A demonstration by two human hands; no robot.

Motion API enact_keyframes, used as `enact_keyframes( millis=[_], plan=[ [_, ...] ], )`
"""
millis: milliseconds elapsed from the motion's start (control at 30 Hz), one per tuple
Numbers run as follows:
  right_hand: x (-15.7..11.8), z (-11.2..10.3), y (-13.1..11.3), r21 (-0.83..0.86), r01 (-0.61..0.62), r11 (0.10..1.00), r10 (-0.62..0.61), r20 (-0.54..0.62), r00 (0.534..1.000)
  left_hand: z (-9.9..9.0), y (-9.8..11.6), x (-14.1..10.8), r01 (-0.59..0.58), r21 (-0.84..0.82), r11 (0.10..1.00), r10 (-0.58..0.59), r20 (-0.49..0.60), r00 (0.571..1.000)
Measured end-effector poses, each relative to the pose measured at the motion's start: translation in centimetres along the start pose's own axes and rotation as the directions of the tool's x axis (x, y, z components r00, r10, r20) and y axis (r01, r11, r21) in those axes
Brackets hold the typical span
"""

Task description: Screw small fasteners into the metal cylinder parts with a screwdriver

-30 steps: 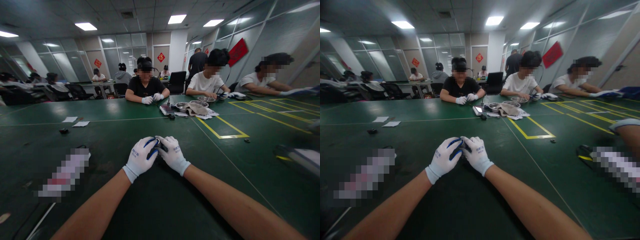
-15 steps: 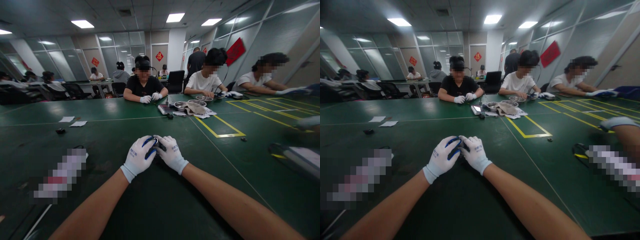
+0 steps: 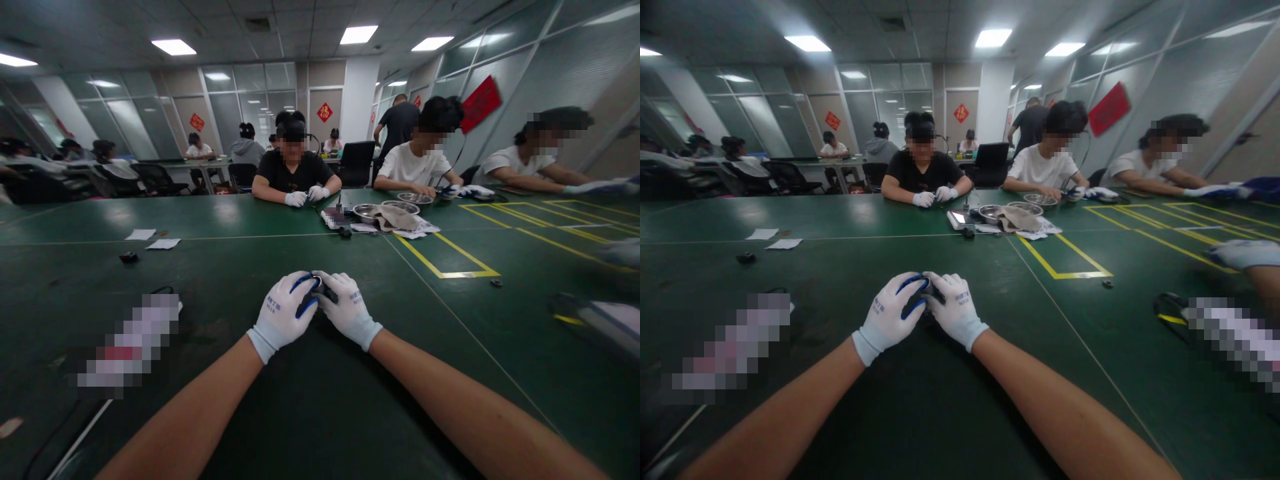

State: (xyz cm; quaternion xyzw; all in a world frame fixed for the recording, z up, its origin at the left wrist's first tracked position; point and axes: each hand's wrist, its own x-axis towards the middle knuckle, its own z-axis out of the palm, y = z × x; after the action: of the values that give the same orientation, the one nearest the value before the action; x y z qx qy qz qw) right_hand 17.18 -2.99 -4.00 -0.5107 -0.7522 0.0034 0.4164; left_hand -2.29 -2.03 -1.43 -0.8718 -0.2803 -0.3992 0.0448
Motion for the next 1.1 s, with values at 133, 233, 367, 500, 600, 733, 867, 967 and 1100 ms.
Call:
enact_keyframes(
  millis=[133, 233, 367, 500, 600, 733, 867, 967, 1100],
  plan=[
    [0.02, 0.0, 0.01, 0.019, -0.003, 1.0, 0.003, -0.004, 1.0, -0.02, -0.01, 0.02, 0.002, -0.004, 1.0, -0.002, 0.006, 1.0],
    [0.05, -0.16, -0.05, 0.039, -0.002, 0.999, 0.003, -0.016, 1.0, -0.02, -0.03, 0.04, 0.003, -0.001, 1.0, -0.003, 0.011, 1.0],
    [0.02, -0.39, -0.23, 0.053, 0.001, 0.999, 0.001, -0.046, 0.999, 0.0, 0.02, 0.0, 0.014, -0.016, 1.0, -0.014, 0.005, 1.0],
    [0.0, -0.46, -0.28, 0.072, 0.012, 0.997, -0.009, -0.04, 0.999, -0.06, 0.1, -0.06, 0.018, -0.027, 0.999, -0.018, 0.011, 1.0],
    [0.05, -0.55, -0.34, 0.088, 0.022, 0.996, -0.018, -0.038, 0.999, -0.16, 0.16, -0.06, 0.023, -0.031, 0.999, -0.023, 0.024, 0.999],
    [0.15, -0.72, -0.6, 0.15, 0.001, 0.989, 0.004, -0.03, 1.0, -0.17, 0.16, -0.02, 0.029, -0.041, 0.999, -0.027, 0.035, 0.999],
    [0.17, -0.71, -0.69, 0.195, -0.047, 0.98, 0.049, -0.009, 0.999, -0.07, 0.05, -0.04, 0.026, -0.042, 0.999, -0.025, 0.027, 0.999],
    [0.11, -0.56, -0.51, 0.206, -0.073, 0.976, 0.074, 0.002, 0.997, -0.01, -0.05, -0.07, 0.022, -0.038, 0.999, -0.022, 0.017, 1.0],
    [0.05, -0.24, -0.29, 0.255, -0.104, 0.961, 0.114, -0.025, 0.993, 0.05, -0.09, -0.11, 0.027, -0.031, 0.999, -0.026, 0.02, 0.999]
  ],
)
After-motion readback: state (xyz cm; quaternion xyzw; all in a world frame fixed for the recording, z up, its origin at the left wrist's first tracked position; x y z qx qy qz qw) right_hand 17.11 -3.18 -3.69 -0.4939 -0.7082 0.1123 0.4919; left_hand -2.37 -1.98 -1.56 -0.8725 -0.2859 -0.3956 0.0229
